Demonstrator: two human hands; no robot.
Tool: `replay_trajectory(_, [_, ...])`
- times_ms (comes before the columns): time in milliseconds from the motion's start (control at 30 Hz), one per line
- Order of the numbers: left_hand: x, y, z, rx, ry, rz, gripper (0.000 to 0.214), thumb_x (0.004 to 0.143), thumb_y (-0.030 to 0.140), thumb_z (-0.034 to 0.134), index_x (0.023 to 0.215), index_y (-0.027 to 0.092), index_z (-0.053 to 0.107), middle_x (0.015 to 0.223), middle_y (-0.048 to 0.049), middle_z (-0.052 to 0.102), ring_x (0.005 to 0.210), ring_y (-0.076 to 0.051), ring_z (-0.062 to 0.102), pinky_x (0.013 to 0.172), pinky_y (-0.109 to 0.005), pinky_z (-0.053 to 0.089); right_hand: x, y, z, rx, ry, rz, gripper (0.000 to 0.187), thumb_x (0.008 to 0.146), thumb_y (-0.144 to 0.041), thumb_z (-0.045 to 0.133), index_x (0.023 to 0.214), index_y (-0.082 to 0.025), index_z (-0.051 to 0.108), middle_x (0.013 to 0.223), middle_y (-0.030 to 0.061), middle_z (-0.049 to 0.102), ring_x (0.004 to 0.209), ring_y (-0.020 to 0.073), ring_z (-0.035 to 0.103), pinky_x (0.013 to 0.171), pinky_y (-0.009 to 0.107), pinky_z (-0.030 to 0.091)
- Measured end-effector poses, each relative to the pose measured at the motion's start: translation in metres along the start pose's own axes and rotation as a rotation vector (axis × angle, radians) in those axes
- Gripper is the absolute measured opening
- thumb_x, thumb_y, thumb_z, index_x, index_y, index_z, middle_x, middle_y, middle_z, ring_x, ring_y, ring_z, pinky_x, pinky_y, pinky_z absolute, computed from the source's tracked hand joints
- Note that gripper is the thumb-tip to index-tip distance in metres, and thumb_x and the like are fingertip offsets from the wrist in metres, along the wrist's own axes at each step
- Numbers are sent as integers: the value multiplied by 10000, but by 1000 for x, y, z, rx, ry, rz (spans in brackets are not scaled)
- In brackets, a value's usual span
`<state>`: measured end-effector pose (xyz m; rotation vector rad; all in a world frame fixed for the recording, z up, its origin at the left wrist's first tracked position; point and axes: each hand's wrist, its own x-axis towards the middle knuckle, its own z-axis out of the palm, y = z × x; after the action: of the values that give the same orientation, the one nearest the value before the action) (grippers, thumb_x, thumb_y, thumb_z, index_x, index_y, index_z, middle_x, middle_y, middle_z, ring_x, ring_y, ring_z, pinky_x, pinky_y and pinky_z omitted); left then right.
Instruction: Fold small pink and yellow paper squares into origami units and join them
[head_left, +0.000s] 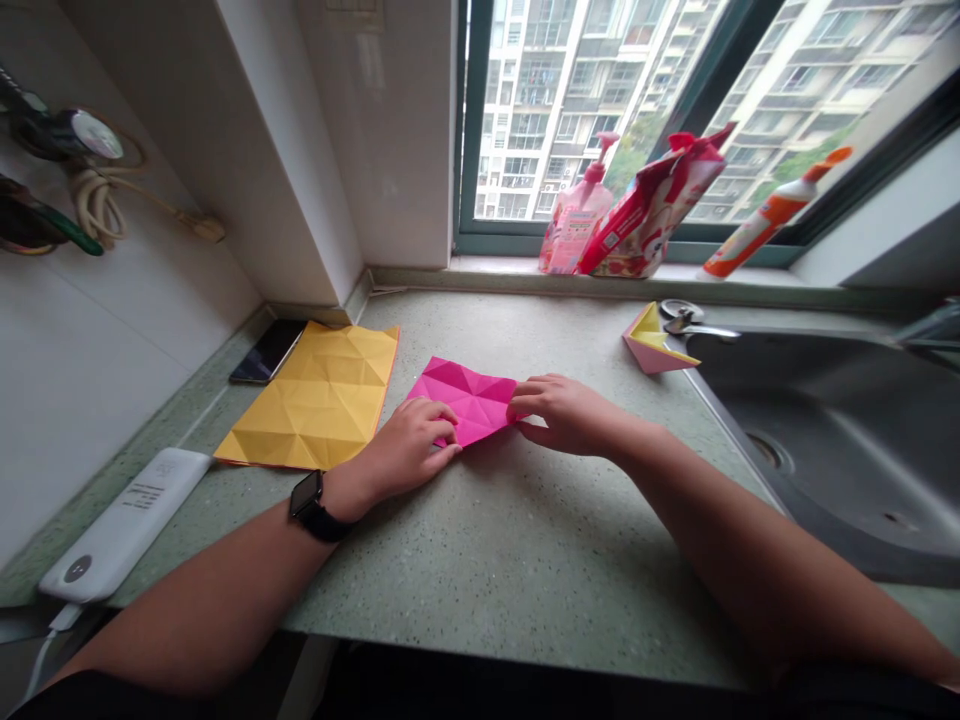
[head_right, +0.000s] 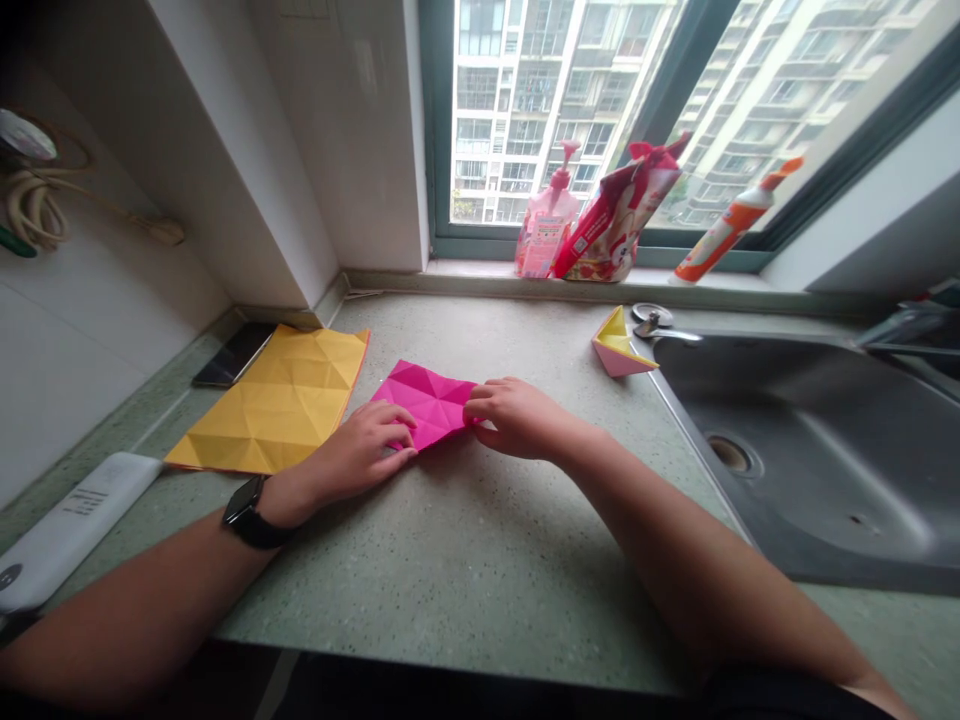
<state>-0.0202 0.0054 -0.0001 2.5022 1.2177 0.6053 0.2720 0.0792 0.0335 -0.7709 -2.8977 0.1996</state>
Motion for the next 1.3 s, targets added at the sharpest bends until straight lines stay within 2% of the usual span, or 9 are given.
replay_trajectory(133, [0, 1, 2, -50, -45, 29, 83, 1026, 239, 702, 995, 202, 769, 1174, -91, 756, 1124, -264, 689, 1041, -443, 553, 1, -3, -2, 86, -60, -4, 197, 951, -130, 676, 1008, -248, 824, 1026, 55, 807, 941, 225, 732, 909, 374, 531])
replay_trajectory(267, [-2, 3, 1, -107, -109, 87, 93, 1039, 224, 688, 1086, 202, 765, 1291, -107, 743, 1218, -273, 690, 1080, -428, 557, 1, -1, -5, 156, -172, 34, 286, 920, -68, 675, 1018, -265, 858, 1070, 39, 828, 978, 215, 754, 929, 348, 548])
replay_trajectory(433, [-4, 9, 1, -159, -203, 195, 280, 1026, 218, 725, 1304, 192, 743, 1501, -141, 681, 1385, -298, 646, 1209, -445, 513, -6, 8, -16, 143, -268, 139, 315, 899, -43, 677, 1021, -256, 874, 1099, 45, 847, 1028, 236, 771, 956, 348, 556])
replay_trajectory(567, [-6, 10, 4, -157, -206, 207, 364, 1037, 222, 709, 1401, 210, 718, 1550, -135, 664, 1446, -298, 620, 1284, -465, 462, -9, 8, -22, 193, -310, 138, 307, 903, -64, 713, 1103, -242, 863, 1134, 59, 849, 1039, 237, 774, 949, 344, 560])
replay_trajectory(667, [-6, 9, 4, -152, -207, 200, 368, 1054, 225, 679, 1419, 225, 717, 1546, -124, 673, 1461, -290, 616, 1292, -475, 461, -10, 6, -22, 234, -294, 112, 270, 929, -99, 724, 1102, -256, 860, 1110, 46, 854, 1013, 228, 781, 936, 341, 567])
replay_trajectory(833, [-5, 10, 3, -147, -217, 204, 365, 1070, 251, 662, 1430, 241, 718, 1565, -121, 665, 1472, -292, 613, 1289, -503, 467, -12, 10, -16, 239, -254, 160, 324, 948, -79, 683, 1164, -265, 836, 1143, 43, 861, 995, 224, 798, 878, 329, 576])
replay_trajectory(1067, [-7, 15, 2, -116, -243, 189, 416, 1079, 325, 679, 1481, 219, 671, 1602, -139, 631, 1519, -308, 568, 1317, -499, 433, -8, 14, -6, 199, -24, 228, 294, 1007, -170, 657, 1273, -256, 747, 1162, 62, 843, 1005, 223, 782, 841, 310, 554])
replay_trajectory(1300, [-8, 16, 5, -124, -212, 140, 540, 1084, 368, 669, 1590, 225, 544, 1568, -145, 646, 1466, -318, 604, 1270, -516, 485, 0, 15, 12, 75, 18, 309, 184, 1017, -221, 656, 1190, -231, 722, 1095, 84, 831, 937, 235, 754, 775, 310, 511])
